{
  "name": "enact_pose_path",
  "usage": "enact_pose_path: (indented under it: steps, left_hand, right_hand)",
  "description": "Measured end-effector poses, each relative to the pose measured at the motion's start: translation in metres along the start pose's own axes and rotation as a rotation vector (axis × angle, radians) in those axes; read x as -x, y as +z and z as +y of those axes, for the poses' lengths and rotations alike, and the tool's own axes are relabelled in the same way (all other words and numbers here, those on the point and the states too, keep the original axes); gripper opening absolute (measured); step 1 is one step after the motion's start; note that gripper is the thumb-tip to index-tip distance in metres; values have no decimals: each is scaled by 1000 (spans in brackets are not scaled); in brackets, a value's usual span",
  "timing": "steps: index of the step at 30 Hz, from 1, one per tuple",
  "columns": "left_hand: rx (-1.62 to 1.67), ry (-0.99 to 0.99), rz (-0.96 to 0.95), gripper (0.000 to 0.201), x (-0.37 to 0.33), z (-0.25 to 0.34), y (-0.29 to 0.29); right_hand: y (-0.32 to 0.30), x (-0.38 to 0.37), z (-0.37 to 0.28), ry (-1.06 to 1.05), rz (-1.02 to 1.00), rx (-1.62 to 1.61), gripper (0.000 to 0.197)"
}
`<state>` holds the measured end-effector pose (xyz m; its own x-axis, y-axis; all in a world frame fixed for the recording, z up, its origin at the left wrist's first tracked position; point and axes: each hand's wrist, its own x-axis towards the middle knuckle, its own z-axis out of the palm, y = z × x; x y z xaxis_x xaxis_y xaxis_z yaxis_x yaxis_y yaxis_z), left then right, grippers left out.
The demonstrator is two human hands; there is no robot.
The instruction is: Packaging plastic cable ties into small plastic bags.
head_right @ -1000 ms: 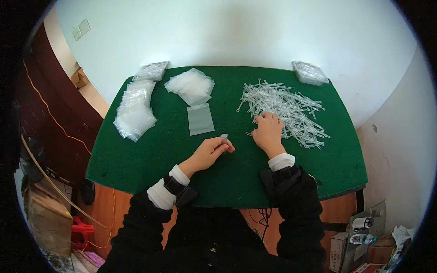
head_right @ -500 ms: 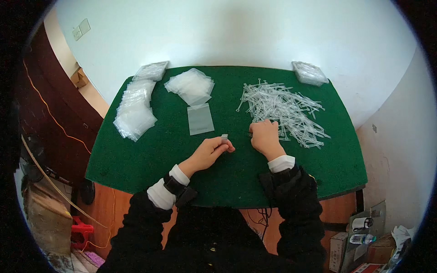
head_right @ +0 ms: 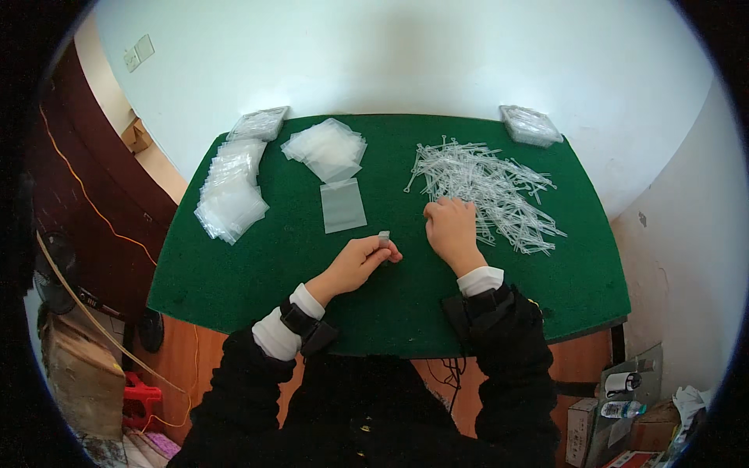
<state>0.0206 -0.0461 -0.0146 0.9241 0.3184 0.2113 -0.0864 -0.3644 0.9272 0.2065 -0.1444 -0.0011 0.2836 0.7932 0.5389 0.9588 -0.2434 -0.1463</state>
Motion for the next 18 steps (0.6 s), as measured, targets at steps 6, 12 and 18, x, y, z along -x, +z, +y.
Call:
enact_pose_path:
  steps: [6, 12, 18]
  left_hand:
    - [-29, 7, -1, 16, 0, 0, -1]
    - [3, 4, 5, 17, 0, -1, 0]
    - [144, -73, 73, 17, -1, -8, -3]
  right_hand:
    - [-9, -8, -14, 6, 117, -442, 3]
    - [4, -7, -17, -1, 203, -813, 4]
    - [-2, -5, -16, 240, -10, -724, 6]
